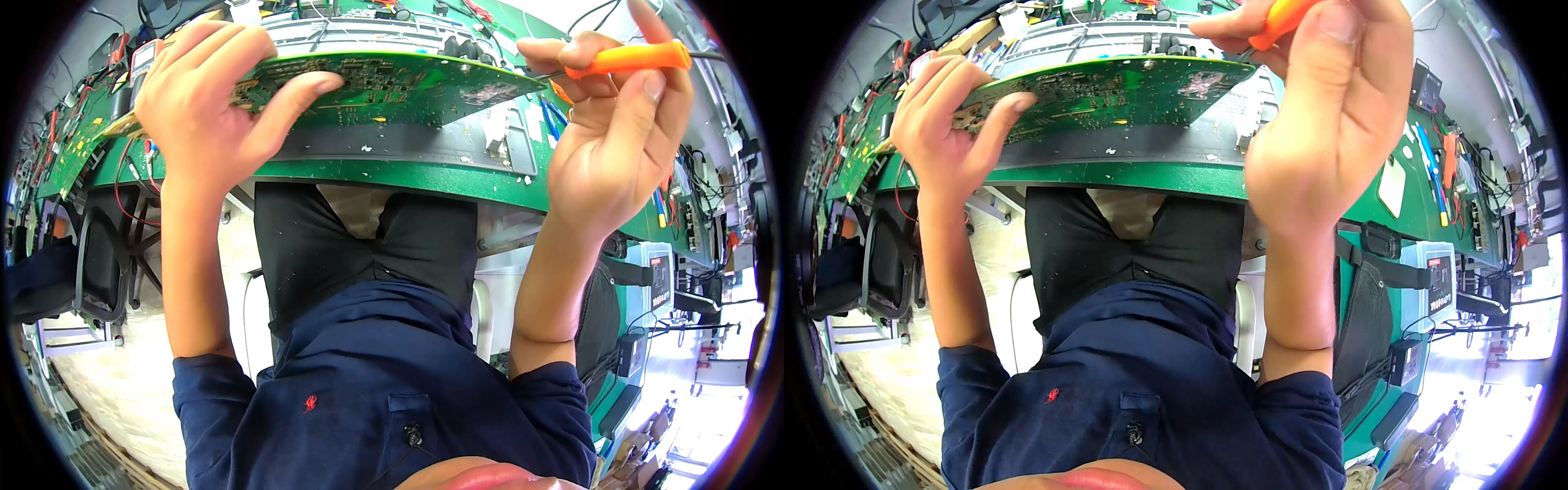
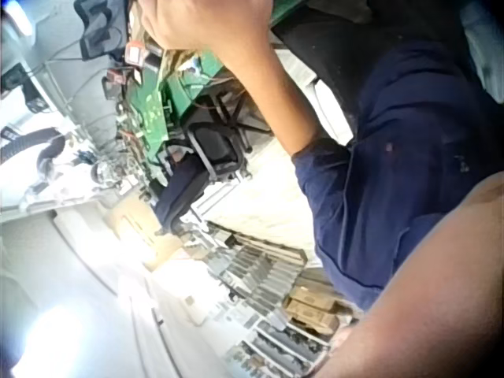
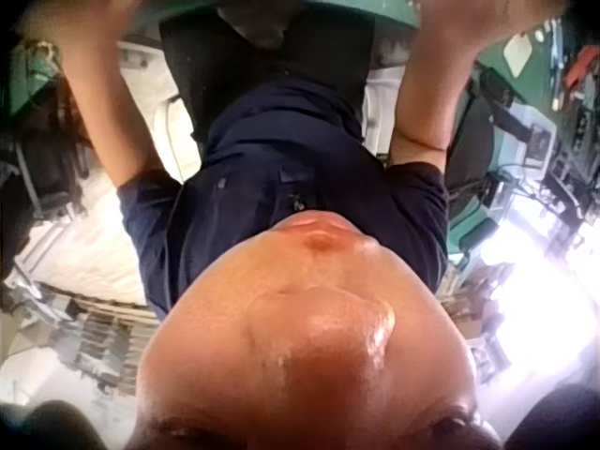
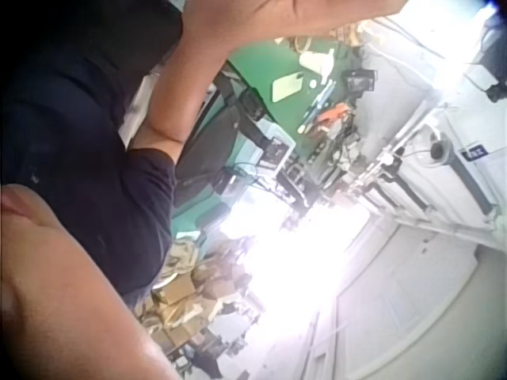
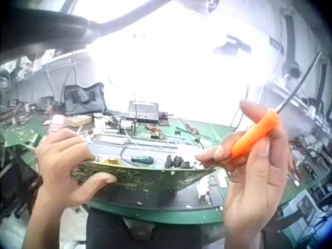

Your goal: The person desolders components from a green circuit board using a soldering iron and a solder sucker, and then uses a screwdriver to pry on components on the other side of the board.

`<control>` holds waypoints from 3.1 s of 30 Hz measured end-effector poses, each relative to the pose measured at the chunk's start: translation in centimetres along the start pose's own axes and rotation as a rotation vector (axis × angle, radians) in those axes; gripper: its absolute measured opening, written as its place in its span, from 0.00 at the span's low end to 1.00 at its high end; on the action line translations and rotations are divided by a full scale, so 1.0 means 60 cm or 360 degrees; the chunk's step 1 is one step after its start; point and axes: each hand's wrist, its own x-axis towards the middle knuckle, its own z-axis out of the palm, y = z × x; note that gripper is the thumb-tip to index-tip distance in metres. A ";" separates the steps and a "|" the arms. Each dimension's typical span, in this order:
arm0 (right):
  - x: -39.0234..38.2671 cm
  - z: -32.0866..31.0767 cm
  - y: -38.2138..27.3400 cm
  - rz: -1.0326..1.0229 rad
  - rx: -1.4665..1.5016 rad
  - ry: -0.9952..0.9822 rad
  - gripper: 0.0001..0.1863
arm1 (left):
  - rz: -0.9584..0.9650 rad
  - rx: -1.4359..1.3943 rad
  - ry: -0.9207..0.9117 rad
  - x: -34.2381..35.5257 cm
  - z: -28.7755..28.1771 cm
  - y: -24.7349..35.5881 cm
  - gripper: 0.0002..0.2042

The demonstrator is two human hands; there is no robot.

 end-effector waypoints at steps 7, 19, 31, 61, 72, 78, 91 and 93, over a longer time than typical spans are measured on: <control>0.010 -0.027 -0.021 0.0354 -0.0373 -0.0117 0.24 | 0.0099 0.0174 0.0148 -0.003 0.009 -0.013 0.20; -0.009 -0.027 -0.050 0.0355 -0.0665 -0.0271 0.18 | 0.0008 0.0176 0.0054 -0.042 -0.018 0.035 0.20; -0.053 -0.050 -0.101 0.0368 -0.0626 -0.0285 0.20 | -0.0087 0.0267 -0.0022 -0.092 -0.033 0.078 0.16; -0.099 -0.078 -0.123 0.0200 -0.0551 -0.0563 0.20 | -0.0067 0.0226 -0.0048 -0.103 -0.032 0.088 0.15; -0.075 -0.071 -0.114 0.0306 -0.0716 -0.0469 0.21 | -0.0064 0.0222 -0.0044 -0.104 -0.031 0.090 0.15; -0.100 -0.065 -0.115 0.0159 -0.0755 -0.0478 0.22 | -0.0101 0.0253 -0.0082 -0.106 -0.035 0.095 0.14; -0.111 -0.071 -0.118 0.0107 -0.0814 -0.0479 0.18 | -0.0098 0.0289 -0.0040 -0.114 -0.033 0.097 0.14; -0.103 -0.072 -0.117 0.0137 -0.0786 -0.0525 0.18 | -0.0101 0.0294 -0.0043 -0.116 -0.034 0.098 0.14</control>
